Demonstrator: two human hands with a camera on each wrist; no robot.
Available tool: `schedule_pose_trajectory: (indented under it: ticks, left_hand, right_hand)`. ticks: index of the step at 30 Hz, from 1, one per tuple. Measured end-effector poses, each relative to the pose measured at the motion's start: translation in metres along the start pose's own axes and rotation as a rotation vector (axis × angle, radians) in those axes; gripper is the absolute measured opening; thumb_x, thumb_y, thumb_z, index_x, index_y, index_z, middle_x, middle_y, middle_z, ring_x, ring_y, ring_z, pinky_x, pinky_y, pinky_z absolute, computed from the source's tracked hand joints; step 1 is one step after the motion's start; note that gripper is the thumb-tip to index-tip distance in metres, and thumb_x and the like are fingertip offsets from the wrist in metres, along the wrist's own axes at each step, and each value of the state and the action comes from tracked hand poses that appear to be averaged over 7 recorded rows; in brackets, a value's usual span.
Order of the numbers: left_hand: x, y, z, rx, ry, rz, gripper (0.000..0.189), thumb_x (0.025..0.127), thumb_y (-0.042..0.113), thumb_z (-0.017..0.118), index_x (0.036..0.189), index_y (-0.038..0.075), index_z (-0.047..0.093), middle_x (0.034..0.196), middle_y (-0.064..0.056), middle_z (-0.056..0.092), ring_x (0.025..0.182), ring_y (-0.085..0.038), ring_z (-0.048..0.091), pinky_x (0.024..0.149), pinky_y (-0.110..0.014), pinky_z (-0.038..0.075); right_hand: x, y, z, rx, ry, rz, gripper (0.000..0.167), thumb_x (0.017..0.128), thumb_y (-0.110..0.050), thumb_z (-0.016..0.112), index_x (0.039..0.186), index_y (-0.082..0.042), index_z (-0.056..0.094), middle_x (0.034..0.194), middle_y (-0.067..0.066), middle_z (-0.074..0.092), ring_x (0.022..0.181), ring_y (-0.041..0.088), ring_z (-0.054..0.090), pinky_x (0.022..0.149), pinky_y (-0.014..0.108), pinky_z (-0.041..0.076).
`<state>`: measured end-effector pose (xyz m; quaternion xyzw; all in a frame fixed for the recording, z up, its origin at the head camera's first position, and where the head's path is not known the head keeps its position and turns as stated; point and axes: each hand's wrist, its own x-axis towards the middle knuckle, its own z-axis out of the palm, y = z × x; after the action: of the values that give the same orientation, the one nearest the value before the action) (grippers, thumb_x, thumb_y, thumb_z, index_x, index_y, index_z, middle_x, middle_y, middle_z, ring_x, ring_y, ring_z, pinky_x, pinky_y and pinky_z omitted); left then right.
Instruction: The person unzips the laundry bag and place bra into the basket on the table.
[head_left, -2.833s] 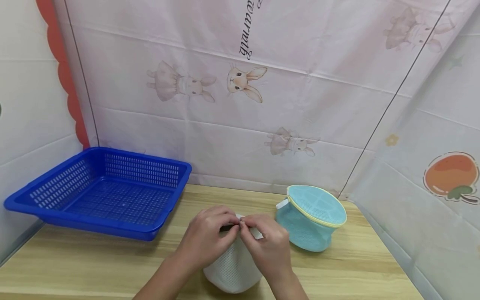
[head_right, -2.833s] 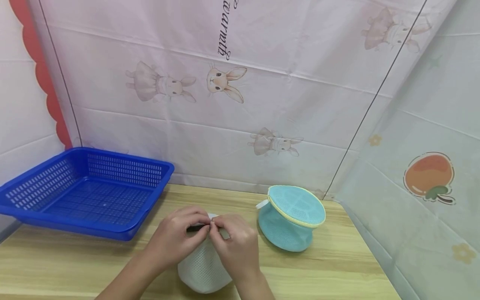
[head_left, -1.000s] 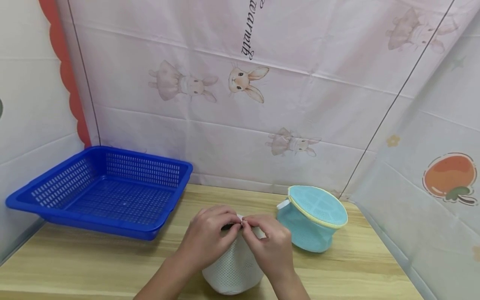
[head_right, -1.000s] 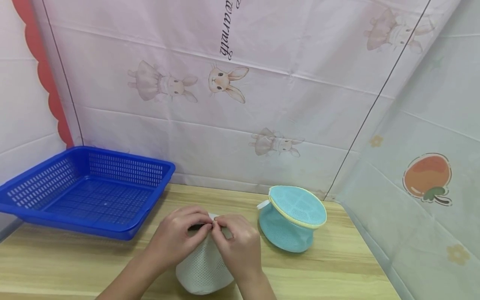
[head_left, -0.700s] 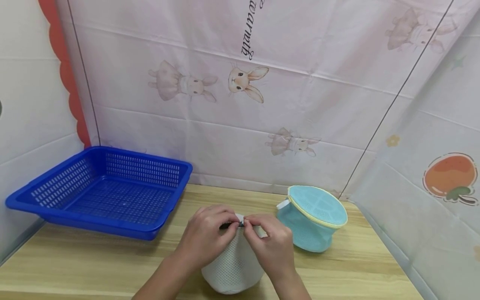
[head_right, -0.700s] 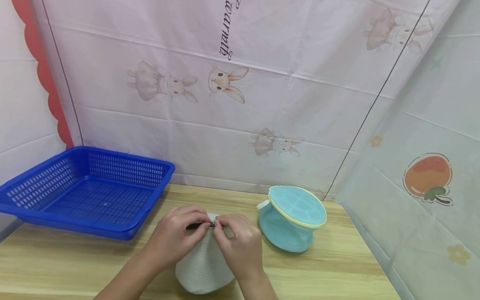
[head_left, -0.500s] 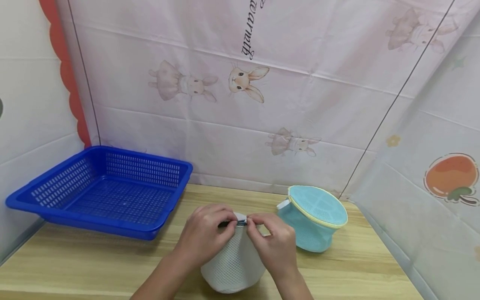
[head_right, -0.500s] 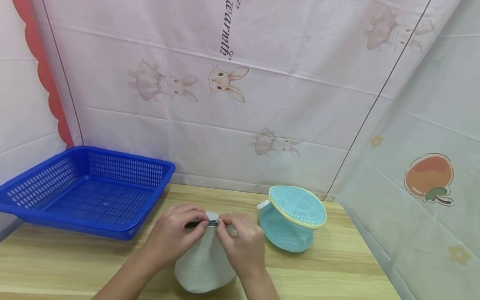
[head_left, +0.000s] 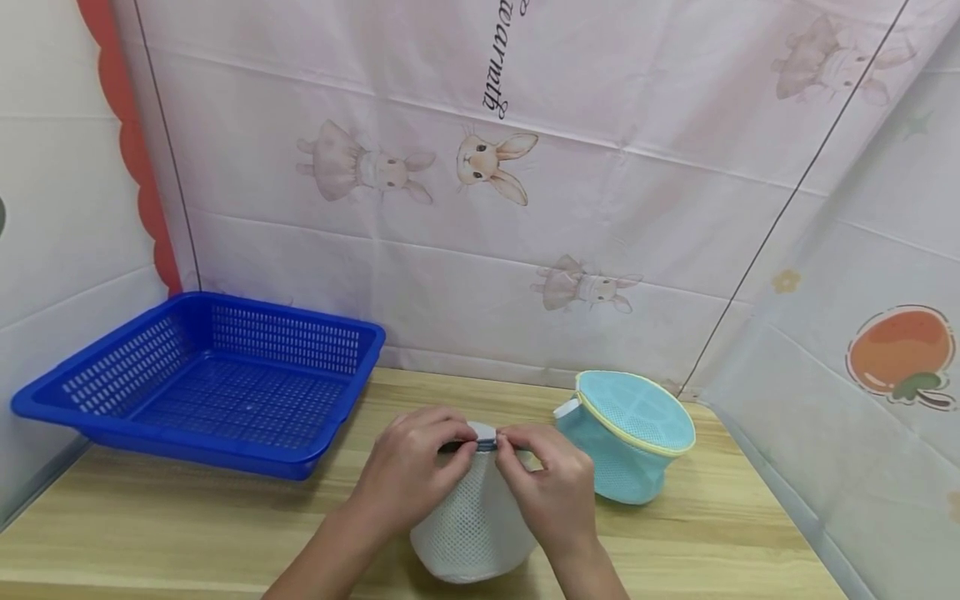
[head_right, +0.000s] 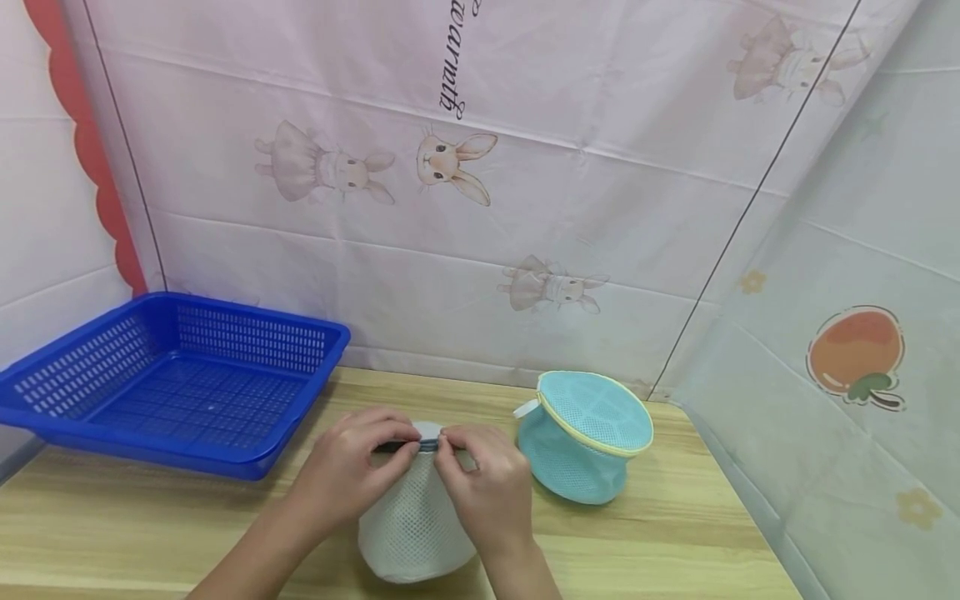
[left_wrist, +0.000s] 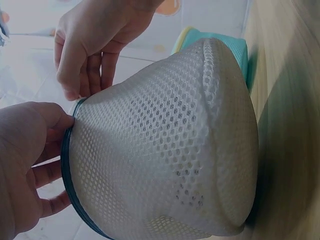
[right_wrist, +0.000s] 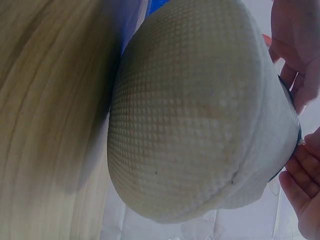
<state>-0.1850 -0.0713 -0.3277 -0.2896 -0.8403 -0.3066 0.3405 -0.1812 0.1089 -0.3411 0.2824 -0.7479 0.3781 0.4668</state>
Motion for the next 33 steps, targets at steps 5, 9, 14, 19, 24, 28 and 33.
schedule_pose_trajectory:
  ticks: [5, 9, 14, 19, 24, 28, 33]
  left_hand:
    - [-0.0003, 0.0025, 0.0015, -0.009, -0.002, 0.020, 0.008, 0.078, 0.015, 0.080, 0.083, 0.018, 0.076, 0.087, 0.013, 0.070, 0.086, -0.005, 0.067, 0.077, -0.031, 0.055]
    - [-0.0013, 0.0039, 0.0032, -0.021, 0.000, 0.034, 0.008, 0.077, 0.015, 0.081, 0.083, 0.018, 0.076, 0.087, 0.013, 0.069, 0.086, -0.004, 0.066, 0.077, -0.031, 0.054]
    - [-0.0019, 0.0048, 0.0045, -0.018, 0.005, 0.040, 0.010, 0.077, 0.013, 0.081, 0.082, 0.020, 0.076, 0.086, 0.014, 0.069, 0.086, -0.003, 0.066, 0.076, -0.031, 0.053]
    - [-0.0019, 0.0042, 0.0049, -0.007, 0.011, 0.044, 0.010, 0.077, 0.012, 0.080, 0.081, 0.020, 0.076, 0.085, 0.015, 0.069, 0.085, -0.003, 0.066, 0.074, -0.030, 0.052]
    - [-0.0015, 0.0028, 0.0059, 0.010, 0.026, 0.053, 0.010, 0.076, 0.011, 0.080, 0.079, 0.020, 0.075, 0.085, 0.013, 0.070, 0.085, -0.004, 0.067, 0.073, -0.030, 0.052]
    - [-0.0013, 0.0019, 0.0058, 0.019, 0.037, 0.059, 0.011, 0.074, 0.010, 0.081, 0.078, 0.019, 0.074, 0.084, 0.012, 0.070, 0.084, -0.004, 0.067, 0.073, -0.030, 0.052]
    - [-0.0009, 0.0008, 0.0026, 0.033, 0.028, 0.035, 0.010, 0.075, 0.011, 0.080, 0.077, 0.019, 0.074, 0.084, 0.011, 0.071, 0.082, -0.005, 0.067, 0.075, -0.030, 0.053]
  right_hand:
    - [-0.0004, -0.0028, 0.0020, 0.000, -0.008, -0.018, 0.012, 0.075, 0.003, 0.074, 0.079, -0.008, 0.074, 0.079, 0.003, 0.074, 0.072, 0.016, 0.071, 0.071, 0.018, 0.057]
    - [-0.0012, -0.0046, 0.0039, 0.005, -0.018, -0.046, 0.011, 0.076, 0.002, 0.074, 0.081, -0.008, 0.074, 0.080, 0.003, 0.074, 0.074, 0.016, 0.071, 0.071, 0.020, 0.057]
    - [-0.0014, -0.0052, 0.0049, 0.016, -0.030, -0.062, 0.011, 0.076, 0.003, 0.074, 0.081, -0.007, 0.074, 0.080, 0.004, 0.074, 0.074, 0.016, 0.071, 0.071, 0.021, 0.057]
    - [-0.0014, -0.0052, 0.0049, 0.016, -0.035, -0.050, 0.005, 0.079, 0.000, 0.074, 0.081, -0.005, 0.074, 0.080, 0.004, 0.074, 0.073, 0.016, 0.071, 0.071, 0.020, 0.057]
    - [-0.0016, -0.0041, 0.0043, 0.009, -0.032, -0.036, 0.006, 0.080, -0.001, 0.072, 0.081, -0.006, 0.074, 0.079, 0.004, 0.074, 0.072, 0.016, 0.071, 0.069, 0.020, 0.057]
    - [-0.0012, -0.0027, 0.0041, 0.005, -0.026, -0.037, 0.011, 0.076, 0.003, 0.073, 0.081, -0.007, 0.075, 0.079, 0.003, 0.074, 0.072, 0.015, 0.071, 0.069, 0.020, 0.057]
    - [-0.0003, -0.0006, 0.0023, 0.015, -0.023, -0.017, 0.013, 0.075, 0.005, 0.073, 0.080, -0.007, 0.074, 0.079, 0.004, 0.074, 0.071, 0.015, 0.071, 0.070, 0.018, 0.057]
